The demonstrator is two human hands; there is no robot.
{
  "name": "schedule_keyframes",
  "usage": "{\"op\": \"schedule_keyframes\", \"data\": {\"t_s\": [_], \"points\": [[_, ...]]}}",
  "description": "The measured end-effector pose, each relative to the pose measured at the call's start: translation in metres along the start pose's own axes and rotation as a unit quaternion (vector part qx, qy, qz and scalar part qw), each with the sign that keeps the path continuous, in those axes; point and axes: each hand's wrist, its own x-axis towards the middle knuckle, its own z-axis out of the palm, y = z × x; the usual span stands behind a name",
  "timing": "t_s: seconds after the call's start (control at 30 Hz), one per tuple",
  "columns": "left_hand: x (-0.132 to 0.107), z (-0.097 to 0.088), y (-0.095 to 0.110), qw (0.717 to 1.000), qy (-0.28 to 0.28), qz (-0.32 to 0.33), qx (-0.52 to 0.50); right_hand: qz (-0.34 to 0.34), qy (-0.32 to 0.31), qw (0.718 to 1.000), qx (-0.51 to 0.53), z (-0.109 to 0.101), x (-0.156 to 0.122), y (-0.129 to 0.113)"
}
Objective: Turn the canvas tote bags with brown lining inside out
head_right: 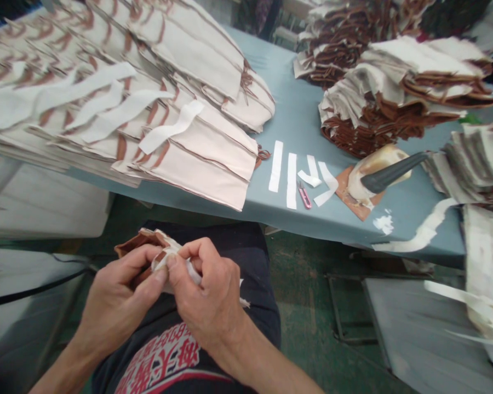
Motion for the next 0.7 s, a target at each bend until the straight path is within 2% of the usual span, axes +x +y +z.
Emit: {"op": "schedule_keyframes", "data": {"t_s": [0.27,0.37,0.7], "points": [[0.001,0.0,-0.003,0.99,-0.019,0.105,0.095,0.019,-0.005,1.0,-0.003,0.002,-0.001,0.007],[0.001,0.0,-0.005,0.981,-0.01,0.144,0.129,0.022,-0.016,1.0,-0.001,0.003,-0.002,0.011],[-0.009,-0.001,-0.007,0.971,0.011,0.167,0.171,0.017,-0.027,0.999,-0.02,-0.001,-0.001,0.007]]}}
